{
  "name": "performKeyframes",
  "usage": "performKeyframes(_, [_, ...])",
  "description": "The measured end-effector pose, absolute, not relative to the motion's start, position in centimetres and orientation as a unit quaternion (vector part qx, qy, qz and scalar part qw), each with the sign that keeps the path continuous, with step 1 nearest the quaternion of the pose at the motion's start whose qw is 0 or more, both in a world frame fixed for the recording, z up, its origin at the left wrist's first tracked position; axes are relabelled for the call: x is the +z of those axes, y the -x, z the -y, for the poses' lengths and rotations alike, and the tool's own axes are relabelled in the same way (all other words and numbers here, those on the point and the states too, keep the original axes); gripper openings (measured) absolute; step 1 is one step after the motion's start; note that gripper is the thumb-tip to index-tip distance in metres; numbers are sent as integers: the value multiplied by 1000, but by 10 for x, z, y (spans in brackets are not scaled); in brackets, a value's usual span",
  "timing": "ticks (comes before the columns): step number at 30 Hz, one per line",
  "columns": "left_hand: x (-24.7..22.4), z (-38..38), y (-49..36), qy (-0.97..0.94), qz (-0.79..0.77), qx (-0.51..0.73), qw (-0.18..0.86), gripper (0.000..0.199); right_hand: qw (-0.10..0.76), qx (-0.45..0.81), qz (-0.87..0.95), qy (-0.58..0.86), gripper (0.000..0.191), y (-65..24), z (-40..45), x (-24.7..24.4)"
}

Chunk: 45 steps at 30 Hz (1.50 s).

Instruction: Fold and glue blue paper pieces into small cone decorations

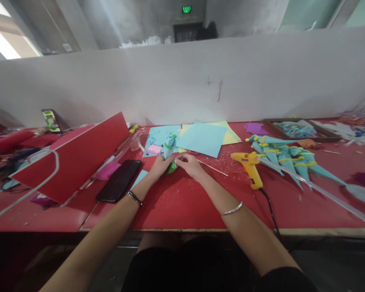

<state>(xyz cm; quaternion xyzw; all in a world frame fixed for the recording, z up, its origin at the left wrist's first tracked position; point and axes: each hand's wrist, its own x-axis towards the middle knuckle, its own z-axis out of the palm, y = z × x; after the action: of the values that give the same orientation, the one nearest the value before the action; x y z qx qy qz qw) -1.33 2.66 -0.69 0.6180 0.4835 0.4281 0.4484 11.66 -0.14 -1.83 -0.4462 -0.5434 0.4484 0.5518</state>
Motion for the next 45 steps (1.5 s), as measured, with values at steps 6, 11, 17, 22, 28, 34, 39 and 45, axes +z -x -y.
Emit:
performKeyframes(6, [-8, -28, 15, -626, -492, 410, 445, 26, 640, 536, 373, 405, 16, -123, -3, -13])
performKeyframes(11, [-8, -28, 16, -626, -492, 398, 455, 27, 673, 525, 334, 399, 15, -133, -12, -14])
performKeyframes(17, [-4, -25, 22, -580, -416, 410, 568, 39, 675, 527, 341, 388, 24, -130, -9, -15])
performKeyframes(22, [4, -22, 22, -547, -350, 413, 638, 44, 660, 529, 357, 397, 16, -128, -4, -12])
performKeyframes(28, [5, -20, 22, -527, -327, 410, 669, 42, 639, 549, 357, 402, 21, -128, 1, -6])
performKeyframes(34, [4, -18, 21, -533, -312, 398, 678, 42, 641, 571, 343, 381, 21, -127, 1, -5])
performKeyframes(39, [6, -16, 19, -526, -304, 384, 695, 43, 644, 575, 323, 388, 14, -128, 1, -5])
performKeyframes(45, [4, -16, 21, -535, -285, 369, 705, 42, 652, 599, 281, 370, 9, -131, -1, -6])
